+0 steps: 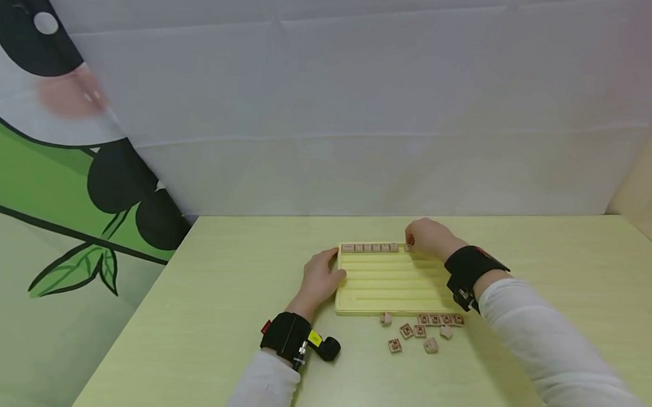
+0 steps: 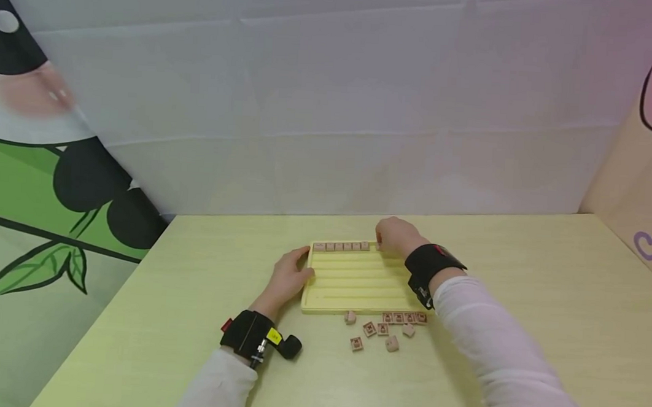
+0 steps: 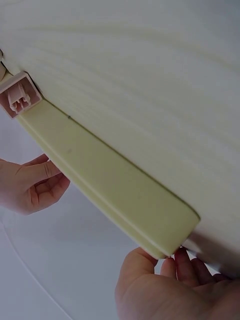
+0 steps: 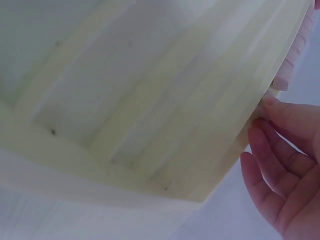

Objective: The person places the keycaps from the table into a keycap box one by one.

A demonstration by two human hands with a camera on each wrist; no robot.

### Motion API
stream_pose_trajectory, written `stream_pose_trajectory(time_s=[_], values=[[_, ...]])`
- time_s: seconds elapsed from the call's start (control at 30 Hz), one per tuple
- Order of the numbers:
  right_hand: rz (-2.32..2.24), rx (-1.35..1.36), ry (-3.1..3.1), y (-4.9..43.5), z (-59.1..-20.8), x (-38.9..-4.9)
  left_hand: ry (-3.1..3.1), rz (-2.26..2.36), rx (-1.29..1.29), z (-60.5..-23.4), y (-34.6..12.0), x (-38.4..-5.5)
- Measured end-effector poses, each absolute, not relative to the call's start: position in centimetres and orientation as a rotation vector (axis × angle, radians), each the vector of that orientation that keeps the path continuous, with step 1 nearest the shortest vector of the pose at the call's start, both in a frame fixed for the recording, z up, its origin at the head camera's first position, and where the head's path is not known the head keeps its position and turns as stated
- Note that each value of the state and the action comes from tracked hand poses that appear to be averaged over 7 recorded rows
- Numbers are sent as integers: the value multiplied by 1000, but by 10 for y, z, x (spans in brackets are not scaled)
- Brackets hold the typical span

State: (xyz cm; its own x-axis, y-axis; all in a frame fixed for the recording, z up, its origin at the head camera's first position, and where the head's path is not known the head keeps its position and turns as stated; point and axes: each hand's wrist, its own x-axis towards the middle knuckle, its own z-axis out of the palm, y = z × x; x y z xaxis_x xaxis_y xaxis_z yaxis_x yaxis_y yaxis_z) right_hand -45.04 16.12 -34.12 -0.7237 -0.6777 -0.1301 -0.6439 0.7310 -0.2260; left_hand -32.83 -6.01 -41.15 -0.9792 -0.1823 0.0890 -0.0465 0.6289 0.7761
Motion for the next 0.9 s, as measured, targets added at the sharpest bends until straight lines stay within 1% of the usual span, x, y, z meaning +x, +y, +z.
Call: stream_pose_trajectory(time_s=[0.9], values=[[-222, -1152, 2733, 153, -343, -446, -2687, -1273, 188, -415, -61, -328]])
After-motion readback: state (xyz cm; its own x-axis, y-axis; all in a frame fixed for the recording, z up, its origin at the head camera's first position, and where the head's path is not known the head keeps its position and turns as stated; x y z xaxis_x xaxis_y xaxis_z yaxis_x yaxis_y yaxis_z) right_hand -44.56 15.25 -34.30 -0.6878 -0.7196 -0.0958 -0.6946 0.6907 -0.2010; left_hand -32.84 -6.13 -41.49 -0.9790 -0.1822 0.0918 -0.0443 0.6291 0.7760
